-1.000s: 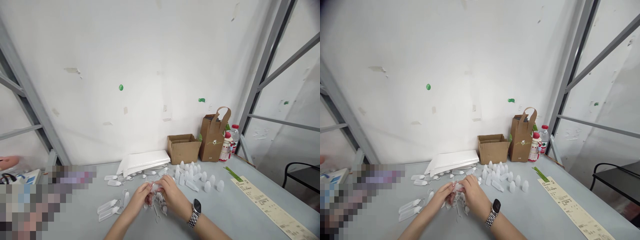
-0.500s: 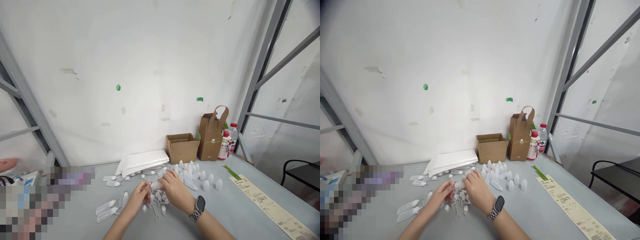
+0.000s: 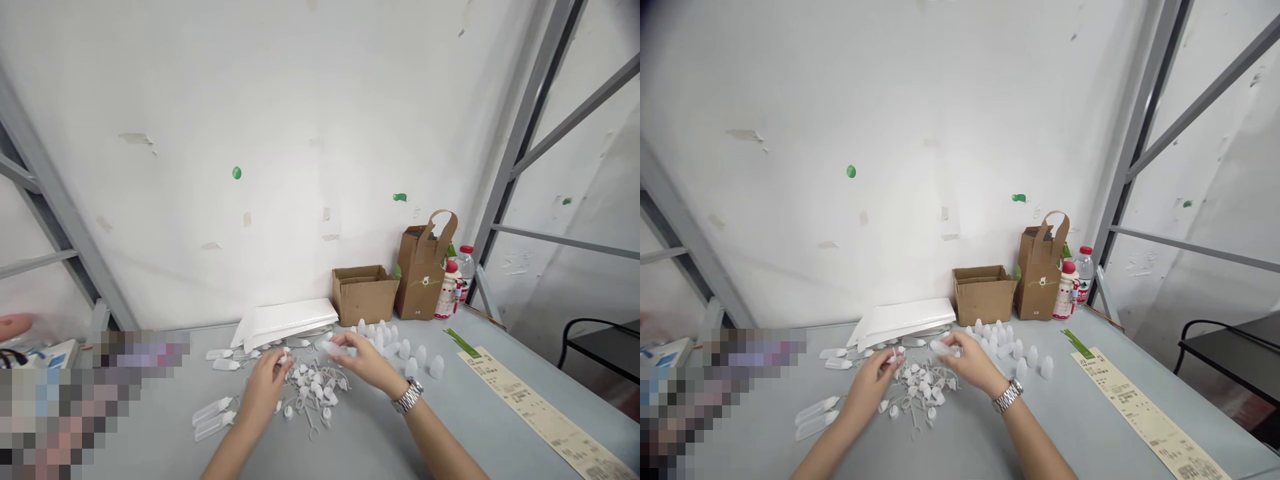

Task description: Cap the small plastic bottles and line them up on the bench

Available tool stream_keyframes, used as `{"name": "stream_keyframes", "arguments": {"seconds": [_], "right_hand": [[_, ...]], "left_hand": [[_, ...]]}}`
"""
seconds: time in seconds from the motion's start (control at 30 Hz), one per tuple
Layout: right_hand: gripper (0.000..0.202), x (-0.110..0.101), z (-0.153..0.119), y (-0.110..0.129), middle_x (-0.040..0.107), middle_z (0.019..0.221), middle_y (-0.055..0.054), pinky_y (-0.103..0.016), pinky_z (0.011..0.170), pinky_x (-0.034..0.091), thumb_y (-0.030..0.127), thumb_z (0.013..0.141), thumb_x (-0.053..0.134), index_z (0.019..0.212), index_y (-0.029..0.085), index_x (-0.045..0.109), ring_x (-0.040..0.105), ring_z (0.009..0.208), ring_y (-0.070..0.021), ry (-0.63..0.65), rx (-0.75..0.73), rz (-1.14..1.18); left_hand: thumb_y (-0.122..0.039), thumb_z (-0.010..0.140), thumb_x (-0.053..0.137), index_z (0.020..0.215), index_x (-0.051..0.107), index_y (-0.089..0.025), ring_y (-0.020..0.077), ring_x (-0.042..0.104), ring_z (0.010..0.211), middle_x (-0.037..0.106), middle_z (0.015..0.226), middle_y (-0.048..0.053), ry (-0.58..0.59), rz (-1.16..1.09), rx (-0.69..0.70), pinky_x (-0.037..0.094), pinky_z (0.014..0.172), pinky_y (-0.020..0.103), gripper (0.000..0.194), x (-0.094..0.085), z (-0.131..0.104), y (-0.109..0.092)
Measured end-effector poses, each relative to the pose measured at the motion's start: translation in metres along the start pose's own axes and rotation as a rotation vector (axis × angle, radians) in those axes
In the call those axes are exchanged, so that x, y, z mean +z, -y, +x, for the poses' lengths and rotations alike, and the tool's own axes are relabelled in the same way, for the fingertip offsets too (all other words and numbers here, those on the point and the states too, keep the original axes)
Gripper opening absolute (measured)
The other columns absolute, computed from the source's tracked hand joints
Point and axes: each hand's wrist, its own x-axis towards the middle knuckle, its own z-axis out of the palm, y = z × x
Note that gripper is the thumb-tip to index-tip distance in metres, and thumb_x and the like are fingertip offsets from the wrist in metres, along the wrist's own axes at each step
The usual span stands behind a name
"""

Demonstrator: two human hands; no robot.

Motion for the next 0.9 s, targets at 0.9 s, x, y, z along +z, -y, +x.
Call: {"name": "stream_keyframes", "arguments": {"seconds": [0.9], "right_hand": [[0.019,-0.028,0.008,-0.046,0.056,0.081,-0.007,-0.031,0.071,0.035,0.029,0.082,0.051,0.079,0.017,0.065,0.051,0.078,-0.0201,-0.284,0.065,-0.717]], "left_hand": [[-0.042,0.083,0.035,0.088,0.063,-0.025,0.0222,0.055,0.094,0.056,0.094,0.004,0.044,0.216,0.091,0.044,0.08,0.037,0.034,0.0,-0.011,-0.014]]}}
